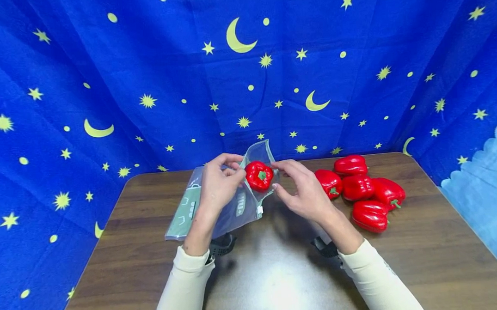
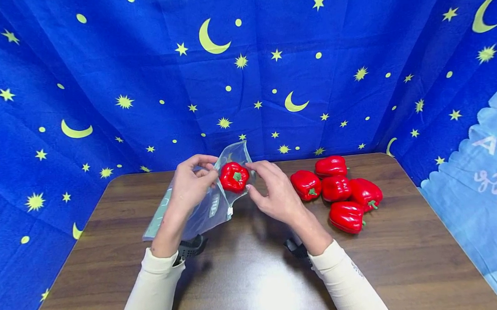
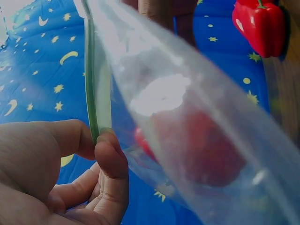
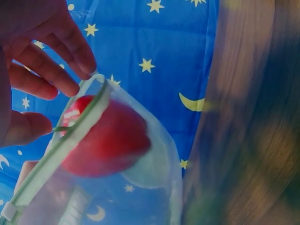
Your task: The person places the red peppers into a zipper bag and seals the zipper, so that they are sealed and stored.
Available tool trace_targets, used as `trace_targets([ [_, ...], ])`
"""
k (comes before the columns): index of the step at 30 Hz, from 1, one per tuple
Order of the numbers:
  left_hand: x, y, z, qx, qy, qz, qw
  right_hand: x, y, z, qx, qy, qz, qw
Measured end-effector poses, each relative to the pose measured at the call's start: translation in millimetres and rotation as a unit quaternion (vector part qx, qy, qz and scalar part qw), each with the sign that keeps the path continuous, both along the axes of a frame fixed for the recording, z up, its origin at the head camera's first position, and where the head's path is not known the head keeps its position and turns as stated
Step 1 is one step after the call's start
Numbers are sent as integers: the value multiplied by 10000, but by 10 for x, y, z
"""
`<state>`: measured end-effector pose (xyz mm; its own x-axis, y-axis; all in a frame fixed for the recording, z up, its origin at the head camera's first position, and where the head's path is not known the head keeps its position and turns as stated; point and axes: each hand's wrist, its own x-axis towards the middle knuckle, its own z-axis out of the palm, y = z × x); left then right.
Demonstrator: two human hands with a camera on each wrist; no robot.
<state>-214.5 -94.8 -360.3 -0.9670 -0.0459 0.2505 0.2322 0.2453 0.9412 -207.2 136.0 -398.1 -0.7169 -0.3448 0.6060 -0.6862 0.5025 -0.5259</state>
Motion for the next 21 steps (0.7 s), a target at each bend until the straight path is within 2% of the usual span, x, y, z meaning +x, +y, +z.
trace_targets([
  [7, -40, 30, -59, -90, -18, 46, 9999, -18, 76, 6, -26, 102, -183, 9998],
  [12, -64, 18, -80, -164, 33, 128, 9998, -51, 174, 18, 63, 141, -515, 9986],
  [16, -64, 15, -84, -148, -3, 123, 9998, -86, 277, 16, 313, 9, -883, 9956],
  [21, -51, 13, -69, -155, -57, 151, 9998, -127, 438, 0, 786, -326, -1416, 9863],
])
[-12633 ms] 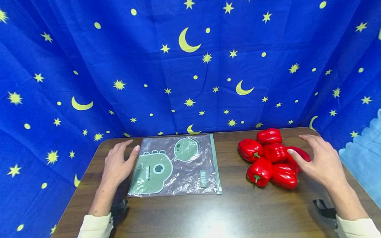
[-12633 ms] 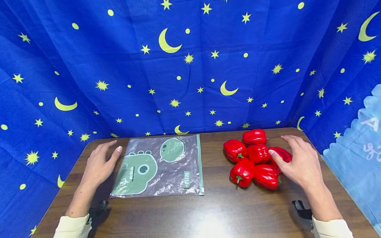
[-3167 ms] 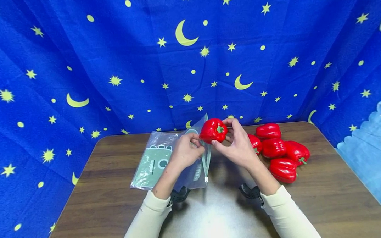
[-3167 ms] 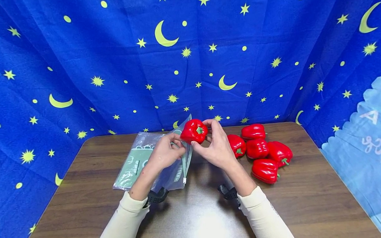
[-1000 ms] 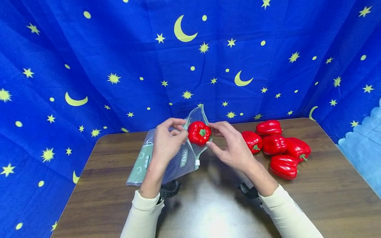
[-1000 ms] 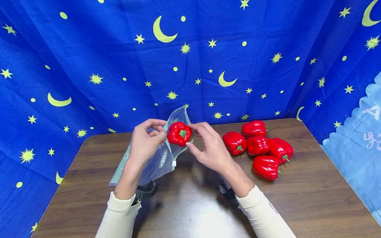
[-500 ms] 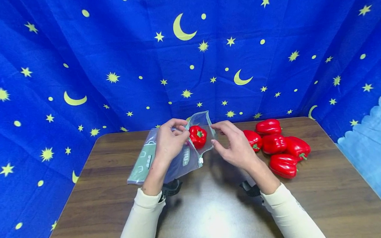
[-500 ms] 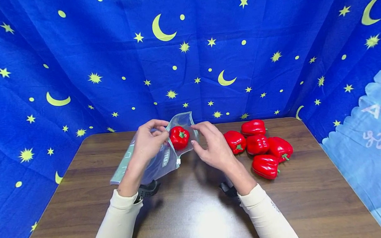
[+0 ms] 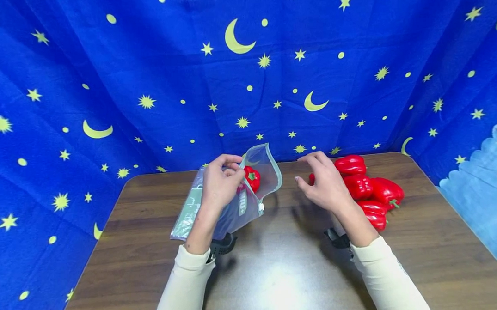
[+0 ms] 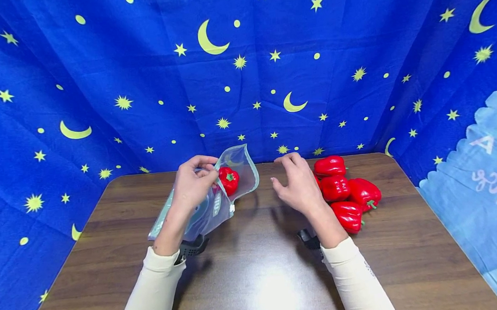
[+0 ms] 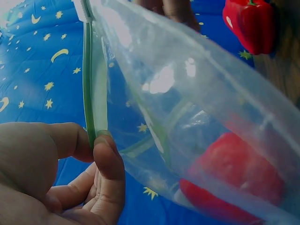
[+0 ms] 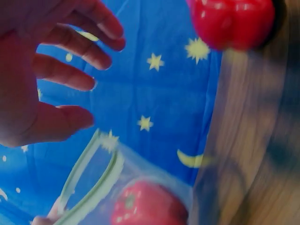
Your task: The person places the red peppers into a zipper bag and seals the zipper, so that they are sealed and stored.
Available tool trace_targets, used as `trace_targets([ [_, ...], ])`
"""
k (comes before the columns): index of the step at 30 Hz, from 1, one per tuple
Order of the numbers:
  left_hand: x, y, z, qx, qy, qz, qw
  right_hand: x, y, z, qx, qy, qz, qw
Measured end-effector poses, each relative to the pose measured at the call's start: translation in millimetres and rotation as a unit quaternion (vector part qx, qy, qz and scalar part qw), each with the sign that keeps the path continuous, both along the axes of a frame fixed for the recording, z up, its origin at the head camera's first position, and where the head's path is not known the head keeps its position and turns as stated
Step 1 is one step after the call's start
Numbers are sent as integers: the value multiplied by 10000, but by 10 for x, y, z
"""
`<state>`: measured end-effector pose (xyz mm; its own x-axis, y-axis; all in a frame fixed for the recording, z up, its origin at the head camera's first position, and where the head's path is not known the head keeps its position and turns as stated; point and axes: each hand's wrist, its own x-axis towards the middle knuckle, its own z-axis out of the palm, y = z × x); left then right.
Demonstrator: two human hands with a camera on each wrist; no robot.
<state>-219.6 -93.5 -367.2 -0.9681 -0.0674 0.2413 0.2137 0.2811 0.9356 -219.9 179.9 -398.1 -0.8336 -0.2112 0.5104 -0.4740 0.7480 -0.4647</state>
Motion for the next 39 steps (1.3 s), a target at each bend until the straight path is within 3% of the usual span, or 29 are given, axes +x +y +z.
trace_targets([
  [7, 3, -8, 10, 0, -104, 117, 9999, -76, 215, -87, 533, -635, -547, 9951],
  [15, -1, -29, 17, 87, 117, 132, 9998, -120, 323, -160, 1289, -1437, -944, 9766],
  [21, -20, -40, 14, 47, 256, 163, 9995, -150, 347, -229, 1546, -1564, -970, 9707],
  [28, -21, -20, 3, 100, 157, 54, 9998, -177, 344, -274, 1602, -1715, -788, 9689],
  [35, -35, 9, -47, 133, 108, -29, 9998, -180, 346, -283, 1398, -1358, -524, 9794],
  [39, -50, 50, -84, -39, 114, -62, 9999, -169, 341, -240, 1211, -1515, -444, 9800],
])
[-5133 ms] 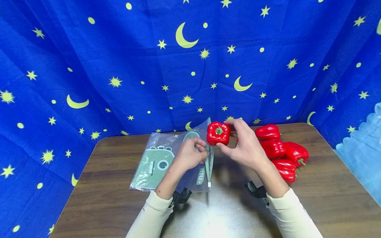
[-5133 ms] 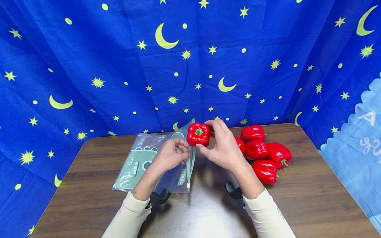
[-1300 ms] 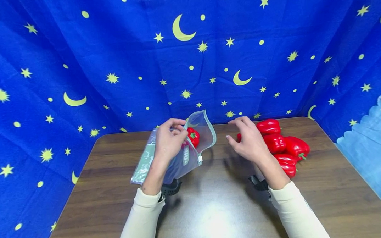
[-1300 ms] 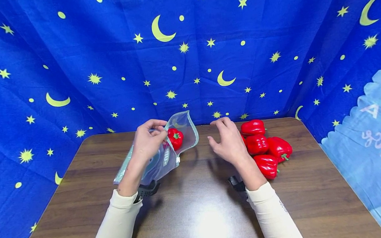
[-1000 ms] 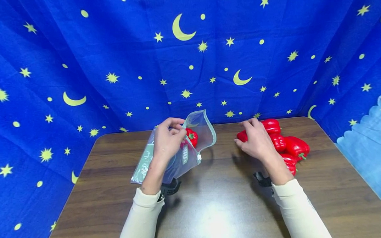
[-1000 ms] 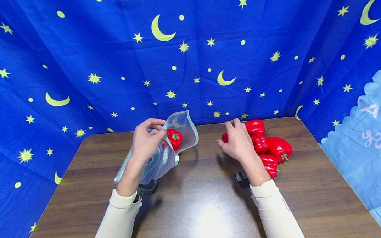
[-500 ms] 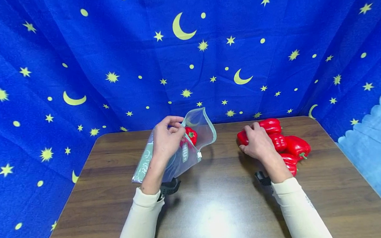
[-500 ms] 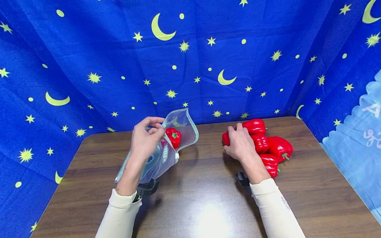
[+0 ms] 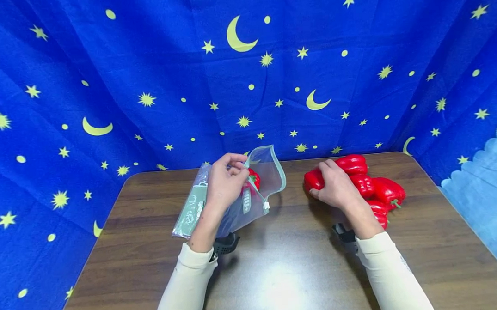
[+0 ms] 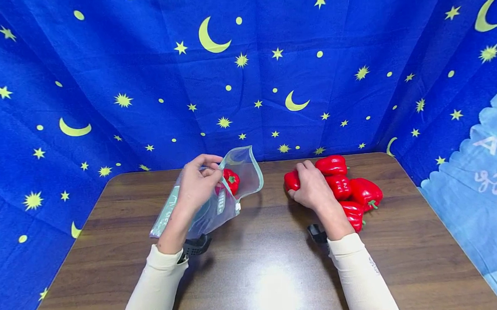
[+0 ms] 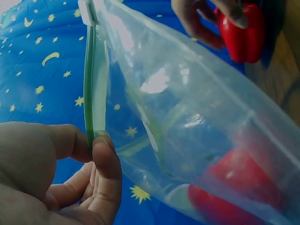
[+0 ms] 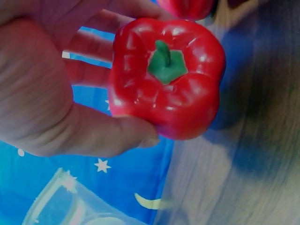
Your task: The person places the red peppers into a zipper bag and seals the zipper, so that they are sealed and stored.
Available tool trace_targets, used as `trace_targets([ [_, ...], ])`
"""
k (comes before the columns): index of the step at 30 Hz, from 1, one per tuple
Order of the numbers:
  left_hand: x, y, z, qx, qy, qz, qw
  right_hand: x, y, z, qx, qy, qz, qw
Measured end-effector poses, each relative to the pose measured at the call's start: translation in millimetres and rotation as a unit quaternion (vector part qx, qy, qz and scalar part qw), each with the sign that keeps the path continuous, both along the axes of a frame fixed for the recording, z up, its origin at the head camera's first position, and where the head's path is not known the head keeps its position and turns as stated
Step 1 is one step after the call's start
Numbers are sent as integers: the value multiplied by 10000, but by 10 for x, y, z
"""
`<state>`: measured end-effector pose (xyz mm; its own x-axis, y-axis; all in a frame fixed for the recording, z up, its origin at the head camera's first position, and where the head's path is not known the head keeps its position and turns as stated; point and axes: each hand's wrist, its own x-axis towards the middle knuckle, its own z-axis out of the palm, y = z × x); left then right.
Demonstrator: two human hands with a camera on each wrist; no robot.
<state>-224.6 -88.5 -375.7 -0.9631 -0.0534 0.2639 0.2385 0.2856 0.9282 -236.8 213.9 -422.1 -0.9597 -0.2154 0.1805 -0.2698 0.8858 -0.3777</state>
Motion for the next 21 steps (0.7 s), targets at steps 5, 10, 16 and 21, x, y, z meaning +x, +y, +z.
trace_targets([
  [5, -7, 61, -38, -171, 19, -75, 9998, 24, -4, 75, -253, -215, -53, 9994],
  [10, -10, 104, -67, -185, 9, -219, 9996, 50, -10, 120, -470, -102, -52, 9988],
  [16, -3, 130, -101, -334, -3, -279, 9991, 74, -15, 155, -577, 3, -26, 9983],
  [21, 10, 161, -128, -240, -107, -439, 9987, 96, -20, 191, -736, 118, 51, 9972],
])
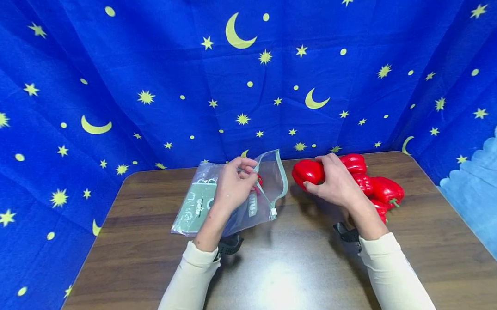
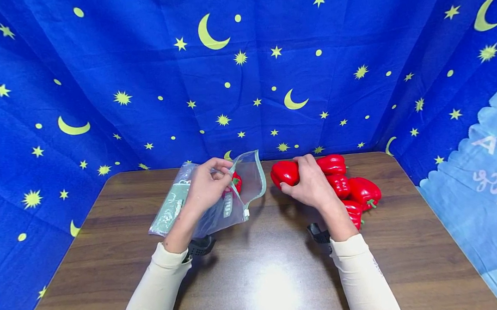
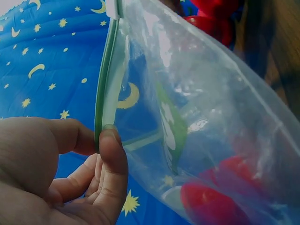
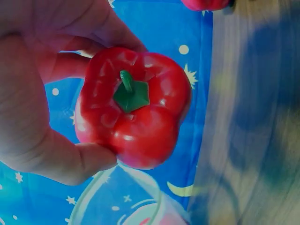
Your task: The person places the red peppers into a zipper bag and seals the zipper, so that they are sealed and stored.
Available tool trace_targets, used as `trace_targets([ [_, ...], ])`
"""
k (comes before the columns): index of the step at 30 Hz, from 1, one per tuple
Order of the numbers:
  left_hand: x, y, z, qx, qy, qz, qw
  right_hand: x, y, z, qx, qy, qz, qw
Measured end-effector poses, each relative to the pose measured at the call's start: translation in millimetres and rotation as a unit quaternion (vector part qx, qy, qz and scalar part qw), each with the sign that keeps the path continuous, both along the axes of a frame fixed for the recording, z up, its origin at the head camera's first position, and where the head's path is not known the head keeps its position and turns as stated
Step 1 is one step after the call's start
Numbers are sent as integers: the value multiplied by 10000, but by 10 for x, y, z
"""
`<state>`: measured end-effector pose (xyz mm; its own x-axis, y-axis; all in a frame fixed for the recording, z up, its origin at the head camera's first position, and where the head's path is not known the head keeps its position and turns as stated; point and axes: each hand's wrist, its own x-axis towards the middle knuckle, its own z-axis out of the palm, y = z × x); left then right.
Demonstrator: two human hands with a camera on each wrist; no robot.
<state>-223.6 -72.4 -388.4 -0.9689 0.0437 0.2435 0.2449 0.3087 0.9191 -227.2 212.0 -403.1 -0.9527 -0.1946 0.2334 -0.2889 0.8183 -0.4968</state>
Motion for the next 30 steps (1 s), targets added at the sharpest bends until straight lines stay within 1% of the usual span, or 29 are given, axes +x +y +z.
trace_targets([
  [5, 0, 44, -29, 250, -196, -313, 9990, 20, -15, 24, -132, 123, 101, 9998],
  [8, 0, 60, -36, 304, -224, -390, 9985, 28, -32, 30, -178, 224, 278, 9992],
  [14, 1, 76, -44, 238, -214, -435, 9985, 24, -61, 15, -73, 405, 683, 9968],
  [22, 3, 81, -68, 246, -228, -502, 9982, 35, -131, -4, -142, 250, 777, 9966],
  [26, 4, 84, -52, 233, -181, -509, 9983, 24, -167, -14, -170, 299, 842, 9959],
  [30, 11, 89, -33, 244, -231, -501, 9982, 7, -192, -41, -140, 339, 883, 9954],
])
